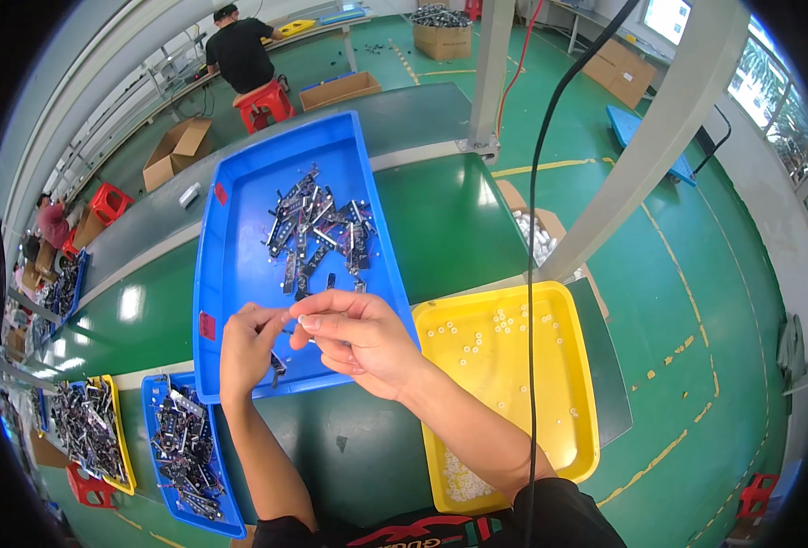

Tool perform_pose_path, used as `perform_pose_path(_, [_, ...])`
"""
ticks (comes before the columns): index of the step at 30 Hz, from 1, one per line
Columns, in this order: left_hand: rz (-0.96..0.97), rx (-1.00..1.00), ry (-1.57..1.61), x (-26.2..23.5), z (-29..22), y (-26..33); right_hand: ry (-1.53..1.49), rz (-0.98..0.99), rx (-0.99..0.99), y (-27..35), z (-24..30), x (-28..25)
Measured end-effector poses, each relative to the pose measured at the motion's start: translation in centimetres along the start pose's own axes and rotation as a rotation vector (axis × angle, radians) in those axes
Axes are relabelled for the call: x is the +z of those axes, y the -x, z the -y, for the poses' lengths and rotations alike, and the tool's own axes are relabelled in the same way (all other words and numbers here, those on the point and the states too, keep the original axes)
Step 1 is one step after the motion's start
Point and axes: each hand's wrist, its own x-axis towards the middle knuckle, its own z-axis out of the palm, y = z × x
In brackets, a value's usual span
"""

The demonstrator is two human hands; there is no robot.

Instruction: The person repeatedly picks up small black electronic modules from a blue bin and attaches small white circular components to them by hand. The person handles the items one at a time, placing the assembled units back into the blue bin. The task is performed at a workstation with a green floor and other bins nearby.

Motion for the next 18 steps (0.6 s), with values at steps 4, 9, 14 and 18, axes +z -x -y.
perform_pose_path(4, [0.013,-0.004,0.082,0.5,-0.1,-0.5,0.014,-0.023,-0.014,0.1,0.2,-0.3])
perform_pose_path(9, [0.210,-0.017,0.010,-0.8,1.2,0.6,-0.003,-0.003,-0.034,-0.1,-0.1,-0.5])
perform_pose_path(14, [0.226,-0.130,0.233,-1.9,2.7,0.9,0.022,-0.017,-0.048,-0.2,-0.1,-0.1])
perform_pose_path(18, [0.101,-0.050,0.311,-2.5,0.9,0.8,0.051,-0.034,-0.078,-0.3,-0.3,-0.1])
